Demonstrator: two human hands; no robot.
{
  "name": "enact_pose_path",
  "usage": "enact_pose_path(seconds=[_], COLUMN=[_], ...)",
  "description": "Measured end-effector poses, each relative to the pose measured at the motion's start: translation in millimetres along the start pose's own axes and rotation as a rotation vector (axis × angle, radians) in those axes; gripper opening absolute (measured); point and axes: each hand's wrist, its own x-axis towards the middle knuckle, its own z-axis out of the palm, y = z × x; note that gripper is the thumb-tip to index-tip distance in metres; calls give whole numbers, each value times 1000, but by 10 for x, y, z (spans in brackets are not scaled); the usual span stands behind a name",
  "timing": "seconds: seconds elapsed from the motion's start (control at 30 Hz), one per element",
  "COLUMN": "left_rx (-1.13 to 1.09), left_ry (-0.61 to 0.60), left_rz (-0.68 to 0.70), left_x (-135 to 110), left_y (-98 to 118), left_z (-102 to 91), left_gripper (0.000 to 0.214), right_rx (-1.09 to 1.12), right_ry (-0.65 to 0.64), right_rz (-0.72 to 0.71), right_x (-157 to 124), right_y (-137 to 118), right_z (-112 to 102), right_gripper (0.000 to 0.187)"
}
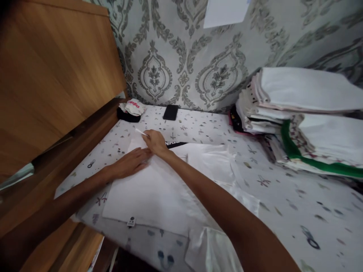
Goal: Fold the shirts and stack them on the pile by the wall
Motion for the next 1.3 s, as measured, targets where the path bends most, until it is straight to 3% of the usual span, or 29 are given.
enact_pose_path(seconds=[0.17, 0.27, 0.4, 0.5, 0.6, 0.7, 0.8, 0.9, 1.07, 1.17, 1.3], left_rx=[88, 119, 148, 154, 141, 101, 58, 89, 237, 275, 288], left_ry=[-1, -9, -29, 18, 155, 213, 112, -19, -44, -36, -48], left_rz=[-86, -167, -384, -501, -536, -463, -269, -130, -115, -118, -134], left_x=[164, -7, -377, -534, -425, -62, 351, 591, 634, 625, 606], left_y=[-229, -355, -514, -626, -611, -392, -101, 40, -125, -189, -172], left_z=[31, -14, -108, -221, -341, -371, -231, 19, 299, 315, 283], left_gripper=[49, 52, 61, 60, 61, 64, 64, 64, 67, 70, 69], right_rx=[103, 129, 90, 137, 161, 46, -176, -312, -164, -87, -247], right_ry=[32, 0, -63, -126, -145, -95, -56, -95, -121, -53, 38], right_rz=[-112, -155, -233, -309, -320, -197, -4, 143, 167, 203, 401], right_x=[-196, -305, -433, -570, -701, -785, -886, -1060, -1226, -1211, -1291], right_y=[33, 53, 56, 29, 50, 196, 436, 642, 776, 880, 1204], right_z=[98, 219, 321, 277, 109, -137, -351, -444, -501, -661, -932], right_gripper=[27, 33, 36, 40, 42, 43, 47, 55, 62, 67, 67])
